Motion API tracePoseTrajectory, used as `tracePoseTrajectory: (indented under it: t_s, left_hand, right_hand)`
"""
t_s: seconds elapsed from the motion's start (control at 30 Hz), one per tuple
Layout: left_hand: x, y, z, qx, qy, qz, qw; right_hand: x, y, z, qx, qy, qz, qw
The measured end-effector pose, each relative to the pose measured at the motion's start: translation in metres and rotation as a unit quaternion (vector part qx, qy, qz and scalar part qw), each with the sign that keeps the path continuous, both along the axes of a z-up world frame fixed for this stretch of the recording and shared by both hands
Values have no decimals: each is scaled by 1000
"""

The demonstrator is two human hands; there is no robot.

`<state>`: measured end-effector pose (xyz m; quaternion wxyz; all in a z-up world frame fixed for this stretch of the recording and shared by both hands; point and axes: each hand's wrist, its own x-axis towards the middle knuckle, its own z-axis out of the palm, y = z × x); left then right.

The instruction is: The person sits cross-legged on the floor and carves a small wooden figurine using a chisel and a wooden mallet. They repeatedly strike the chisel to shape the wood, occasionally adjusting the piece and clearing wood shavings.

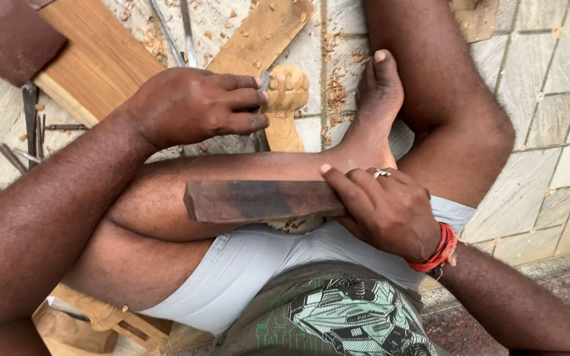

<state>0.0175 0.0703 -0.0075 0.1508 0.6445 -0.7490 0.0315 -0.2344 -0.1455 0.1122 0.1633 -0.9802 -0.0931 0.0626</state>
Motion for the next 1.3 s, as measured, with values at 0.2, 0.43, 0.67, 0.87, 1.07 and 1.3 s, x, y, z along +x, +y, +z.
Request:
tracePoseTrajectory:
  t_s: [0.2,0.43,0.67,0.87,1.07,1.3]
  left_hand:
    - [0,0,-5,16,1,29,999]
    - [-5,-1,5,11,-18,-8,1000]
    - [-7,-4,11,22,-30,-18,999]
    - [-4,-9,2,-19,-48,-16,999]
    - [-9,-5,-8,-39,266,187,945]
    - [-21,-30,-13,-57,491,285,821]
  right_hand:
    - [0,-3,0,37,32,-50,998]
    - [-11,0,-2,74,12,-35,997]
    - [-16,0,2,73,25,-24,997]
    - [-14,-2,-1,52,-9,-5,999]
    - [-20,-4,-7,105,2,-53,993]
    - [-54,-40,1,296,98,-398,863]
